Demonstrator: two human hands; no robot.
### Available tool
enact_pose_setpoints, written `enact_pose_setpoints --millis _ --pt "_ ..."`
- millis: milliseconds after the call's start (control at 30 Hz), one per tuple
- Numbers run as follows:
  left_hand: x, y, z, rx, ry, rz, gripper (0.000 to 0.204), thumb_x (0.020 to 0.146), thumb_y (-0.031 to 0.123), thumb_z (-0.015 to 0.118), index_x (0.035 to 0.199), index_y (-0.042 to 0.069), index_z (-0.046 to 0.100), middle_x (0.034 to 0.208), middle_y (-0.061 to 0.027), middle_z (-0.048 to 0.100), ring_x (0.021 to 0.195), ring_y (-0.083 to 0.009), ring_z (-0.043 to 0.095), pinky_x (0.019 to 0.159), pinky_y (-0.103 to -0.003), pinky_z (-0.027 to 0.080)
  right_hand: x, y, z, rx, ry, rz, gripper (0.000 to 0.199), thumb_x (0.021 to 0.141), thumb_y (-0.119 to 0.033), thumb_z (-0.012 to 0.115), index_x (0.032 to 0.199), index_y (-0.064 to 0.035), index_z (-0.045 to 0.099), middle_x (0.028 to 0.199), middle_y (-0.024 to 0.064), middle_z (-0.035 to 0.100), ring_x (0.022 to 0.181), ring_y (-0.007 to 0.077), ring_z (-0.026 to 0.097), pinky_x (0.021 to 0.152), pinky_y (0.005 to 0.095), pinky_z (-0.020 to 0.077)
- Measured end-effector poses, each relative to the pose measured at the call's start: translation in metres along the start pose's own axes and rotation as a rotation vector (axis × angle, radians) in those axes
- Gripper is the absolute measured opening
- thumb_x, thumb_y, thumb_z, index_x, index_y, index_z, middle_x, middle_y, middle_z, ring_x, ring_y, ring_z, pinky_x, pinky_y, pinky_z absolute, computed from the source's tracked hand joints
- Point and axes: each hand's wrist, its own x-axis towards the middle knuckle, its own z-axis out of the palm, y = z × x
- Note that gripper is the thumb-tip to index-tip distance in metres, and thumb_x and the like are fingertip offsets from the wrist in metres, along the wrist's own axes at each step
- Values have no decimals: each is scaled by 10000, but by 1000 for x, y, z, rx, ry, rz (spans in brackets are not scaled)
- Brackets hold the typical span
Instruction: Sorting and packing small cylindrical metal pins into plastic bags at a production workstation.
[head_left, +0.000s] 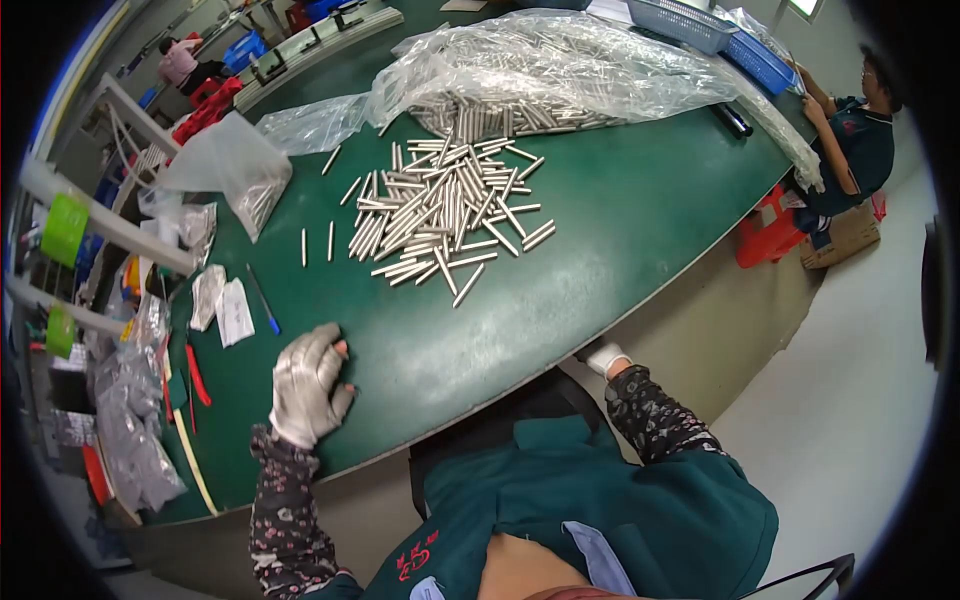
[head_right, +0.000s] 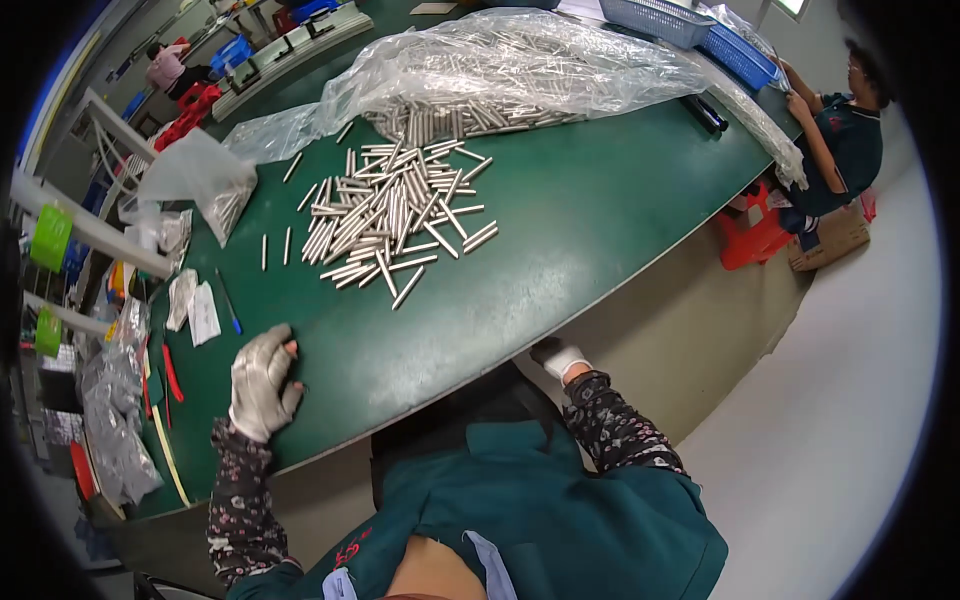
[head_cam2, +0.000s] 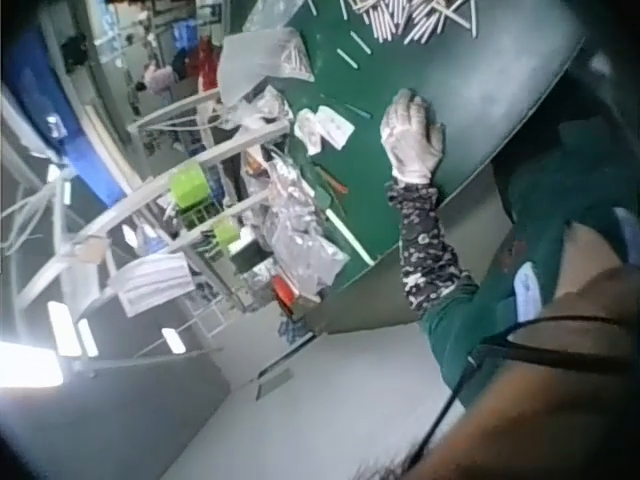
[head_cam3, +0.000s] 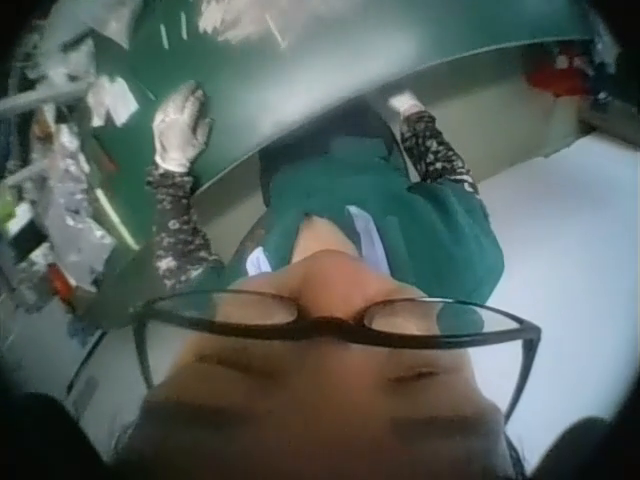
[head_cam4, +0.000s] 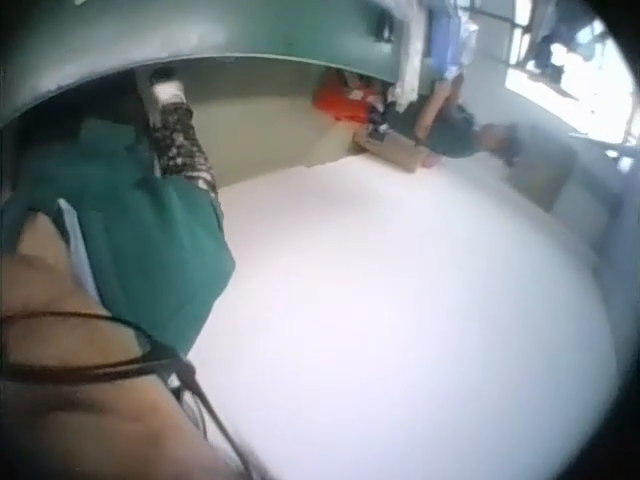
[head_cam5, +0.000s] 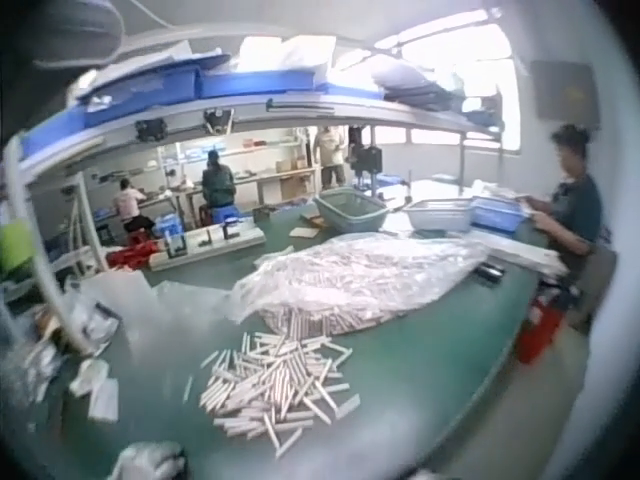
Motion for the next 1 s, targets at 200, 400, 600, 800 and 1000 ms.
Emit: enact_pose_setpoints --millis 200,400,600,800,1000 --pt "5 -1 17 67 216 -103 403 610 90 645 995 25 546 1119 -126 527 976 -290 533 828 -388 420 -117 -63 -96 466 276 -232 260 790 -251 551 973 -81 623 850 126 638 811 288 610 743 343 483" --pt "14 16 8 57 298 -138 319 647 70 630 955 36 552 1056 -108 560 914 -272 562 771 -365 453 -123 -78 -183 554 700 -466 150 768 -72 541 875 3 615 761 114 630 663 201 627 624 277 491" --pt "72 42 24 -189 134 -266 367 734 223 622 1046 51 533 1047 -105 560 955 -274 543 817 -371 441 -49 -57 -219 49 921 -228 207 731 -159 585 937 -135 594 908 86 570 814 275 576 717 372 464" --pt "124 75 37 -107 46 -448 647 593 393 729 1131 95 529 1168 -121 493 1043 -312 475 889 -403 386 -26 -73 -220 88 709 -396 108 721 -125 594 828 -120 589 789 73 554 795 270 554 710 380 452" --pt "130 67 55 -135 129 -352 454 618 232 704 1047 142 588 1075 -65 542 985 -272 501 832 -386 399 -19 -106 -210 154 673 -555 158 721 -162 613 858 -106 559 815 80 550 775 275 562 660 373 461"
